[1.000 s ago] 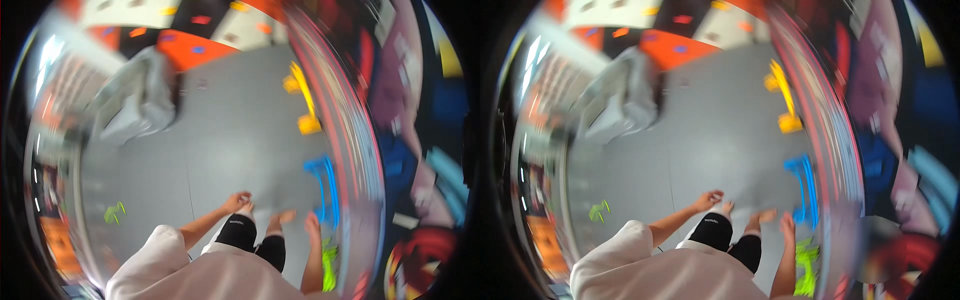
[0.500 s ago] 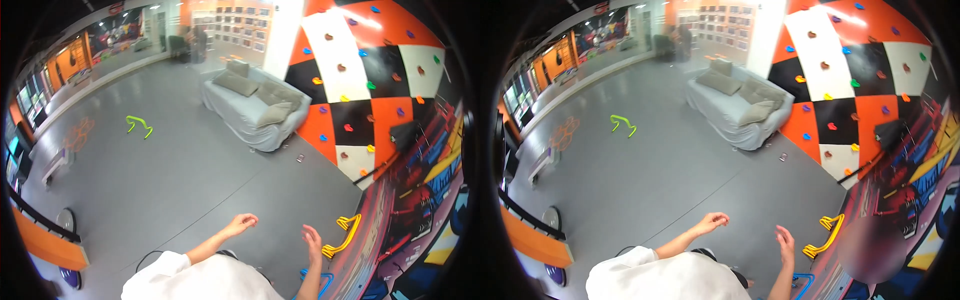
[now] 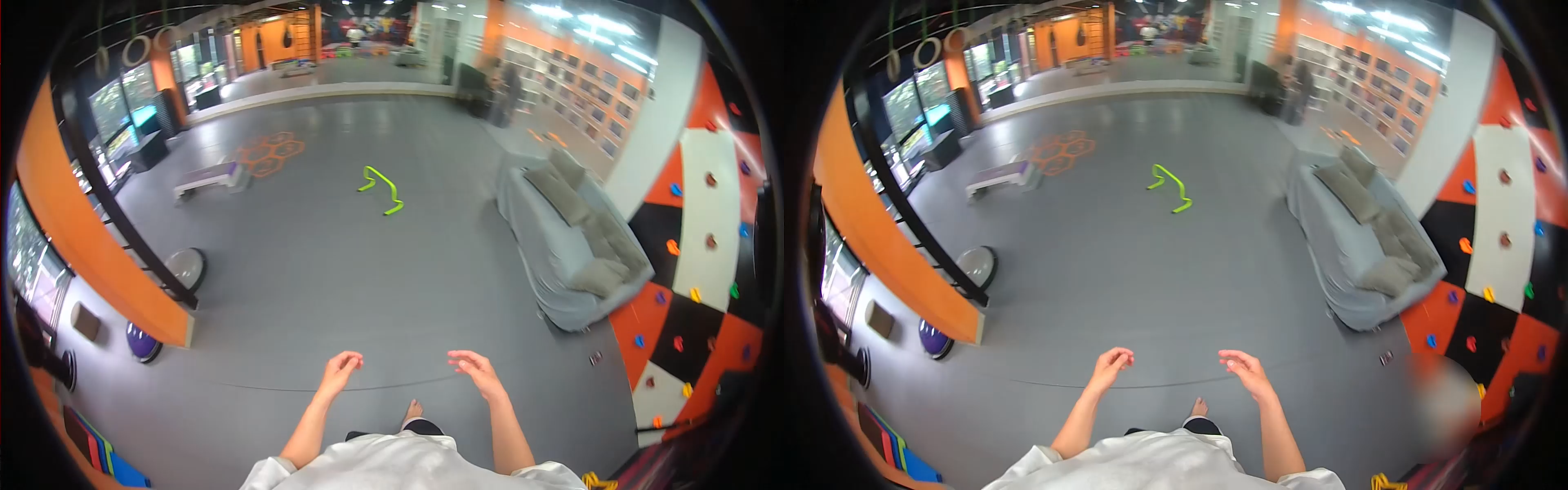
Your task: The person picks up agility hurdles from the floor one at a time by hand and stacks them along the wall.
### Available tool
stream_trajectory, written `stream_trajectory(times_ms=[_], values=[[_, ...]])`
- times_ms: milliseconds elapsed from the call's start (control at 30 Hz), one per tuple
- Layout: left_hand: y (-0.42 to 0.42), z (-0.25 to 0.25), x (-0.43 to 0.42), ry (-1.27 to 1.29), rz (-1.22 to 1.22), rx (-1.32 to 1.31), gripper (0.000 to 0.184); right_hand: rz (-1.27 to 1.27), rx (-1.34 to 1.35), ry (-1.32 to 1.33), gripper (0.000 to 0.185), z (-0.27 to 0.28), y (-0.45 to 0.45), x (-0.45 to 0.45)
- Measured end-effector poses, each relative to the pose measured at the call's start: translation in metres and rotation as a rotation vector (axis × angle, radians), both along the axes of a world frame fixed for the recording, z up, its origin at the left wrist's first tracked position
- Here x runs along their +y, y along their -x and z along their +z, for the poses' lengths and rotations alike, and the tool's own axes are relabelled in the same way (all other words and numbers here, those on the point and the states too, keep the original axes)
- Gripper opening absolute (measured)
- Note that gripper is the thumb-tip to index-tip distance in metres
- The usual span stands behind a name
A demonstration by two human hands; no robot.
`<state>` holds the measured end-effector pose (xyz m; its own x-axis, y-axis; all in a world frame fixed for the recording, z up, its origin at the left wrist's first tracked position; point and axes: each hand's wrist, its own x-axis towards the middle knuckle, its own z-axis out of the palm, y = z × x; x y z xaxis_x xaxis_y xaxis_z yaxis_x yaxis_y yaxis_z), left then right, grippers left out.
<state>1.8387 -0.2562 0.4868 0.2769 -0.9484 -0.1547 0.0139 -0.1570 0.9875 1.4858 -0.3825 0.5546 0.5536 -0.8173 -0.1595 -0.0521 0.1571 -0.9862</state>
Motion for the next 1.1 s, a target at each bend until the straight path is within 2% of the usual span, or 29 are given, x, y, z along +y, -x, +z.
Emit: stream_trajectory(times_ms=[133, 233, 333, 400, 467, 567, 667, 767, 867, 1000, 1100], values=[[-0.038, -0.014, -0.01, -0.127, 0.086, -0.033, 0.021, 0.129, 0.025, -0.054, 0.027, -0.023, -0.056, -0.072], [-0.071, -0.021, -0.036, -0.196, 0.064, -0.108, 0.028, 0.186, 0.013, -0.111, 0.026, -0.056, -0.092, -0.13], [-0.109, -0.04, -0.053, -0.561, -0.098, -0.276, 0.033, 0.199, 0.103, -0.159, 0.026, -0.065, -0.118, -0.192], [-0.131, -0.066, -0.052, -0.562, -0.164, -0.264, 0.04, 0.211, 0.122, -0.193, 0.026, -0.078, -0.15, -0.222], [-0.136, -0.046, -0.059, -0.541, -0.156, -0.169, 0.04, 0.229, 0.117, -0.223, 0.026, -0.09, -0.169, -0.254], [-0.152, -0.074, -0.088, -0.607, -0.029, -0.051, 0.039, 0.274, 0.153, -0.267, 0.026, -0.088, -0.197, -0.289], [-0.162, -0.055, -0.141, -0.539, 0.064, 0.083, 0.037, 0.332, 0.142, -0.282, 0.025, -0.093, -0.215, -0.315], [-0.185, -0.065, -0.205, -0.415, 0.051, 0.147, 0.035, 0.318, 0.198, -0.283, 0.025, -0.096, -0.241, -0.351], [-0.22, -0.077, -0.277, -0.399, -0.034, 0.098, 0.033, 0.263, 0.218, -0.264, 0.024, -0.093, -0.269, -0.392], [-0.271, -0.087, -0.361, -0.253, -0.066, 0.092, 0.029, 0.127, 0.14, -0.375, 0.018, -0.122, -0.303, -0.449], [-0.31, -0.092, -0.417, -0.247, -0.048, 0.151, 0.028, 0.045, 0.03, -0.439, 0.025, -0.11, -0.342, -0.482]])
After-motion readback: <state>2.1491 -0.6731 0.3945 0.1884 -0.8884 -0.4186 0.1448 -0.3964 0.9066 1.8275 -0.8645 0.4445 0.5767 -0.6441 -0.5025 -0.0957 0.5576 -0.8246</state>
